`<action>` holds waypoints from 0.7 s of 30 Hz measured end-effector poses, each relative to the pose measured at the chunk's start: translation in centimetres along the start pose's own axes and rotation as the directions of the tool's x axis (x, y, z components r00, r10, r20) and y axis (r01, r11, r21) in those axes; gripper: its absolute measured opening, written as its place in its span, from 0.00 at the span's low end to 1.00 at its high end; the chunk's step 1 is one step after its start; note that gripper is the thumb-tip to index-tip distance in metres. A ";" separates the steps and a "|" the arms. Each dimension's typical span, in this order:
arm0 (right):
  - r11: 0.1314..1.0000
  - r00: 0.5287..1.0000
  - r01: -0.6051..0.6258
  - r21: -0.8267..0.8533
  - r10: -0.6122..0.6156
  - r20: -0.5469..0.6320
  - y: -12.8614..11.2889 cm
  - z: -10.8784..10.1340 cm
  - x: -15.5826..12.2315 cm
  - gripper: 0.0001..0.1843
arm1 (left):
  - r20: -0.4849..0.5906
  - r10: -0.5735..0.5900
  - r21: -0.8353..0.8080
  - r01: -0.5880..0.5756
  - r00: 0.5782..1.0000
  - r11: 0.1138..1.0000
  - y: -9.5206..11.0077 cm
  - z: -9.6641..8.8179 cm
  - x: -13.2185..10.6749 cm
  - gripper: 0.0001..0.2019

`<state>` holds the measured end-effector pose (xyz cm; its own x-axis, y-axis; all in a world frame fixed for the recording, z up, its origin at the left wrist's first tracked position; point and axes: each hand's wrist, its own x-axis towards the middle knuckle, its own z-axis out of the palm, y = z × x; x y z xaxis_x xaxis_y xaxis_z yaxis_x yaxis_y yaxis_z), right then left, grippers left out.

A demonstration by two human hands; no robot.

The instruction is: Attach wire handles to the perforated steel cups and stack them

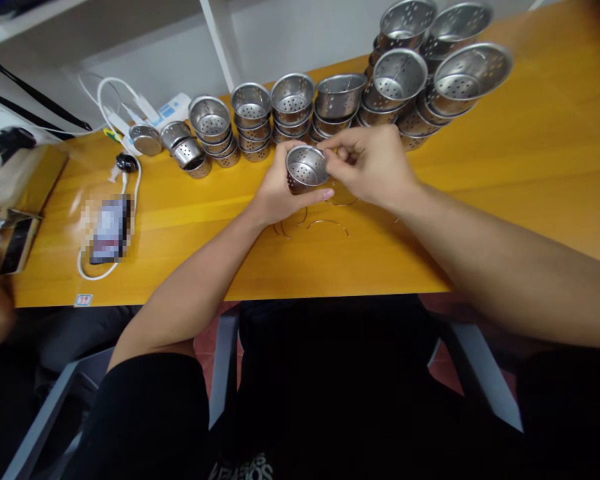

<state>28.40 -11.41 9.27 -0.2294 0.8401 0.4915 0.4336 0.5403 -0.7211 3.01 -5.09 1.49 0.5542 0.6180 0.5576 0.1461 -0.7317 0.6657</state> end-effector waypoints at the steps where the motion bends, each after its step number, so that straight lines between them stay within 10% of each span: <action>1: 1.000 1.000 -0.001 0.001 0.001 -0.008 0.1 0.2 0.0 0.24 | 0.000 -0.002 0.006 0.002 1.000 1.000 0.2 0.0 0.0 0.57; 21: 0.999 0.999 -0.012 0.052 0.015 -0.048 0.1 1.4 0.2 0.09 | -0.008 -0.099 -0.027 0.099 0.995 0.995 0.9 0.1 0.2 0.56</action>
<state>27.21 -11.14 8.62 -0.1804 0.8448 0.5038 0.3900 0.5317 -0.7518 3.29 -5.63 2.14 0.5305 0.6897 0.4929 0.1780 -0.6591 0.7307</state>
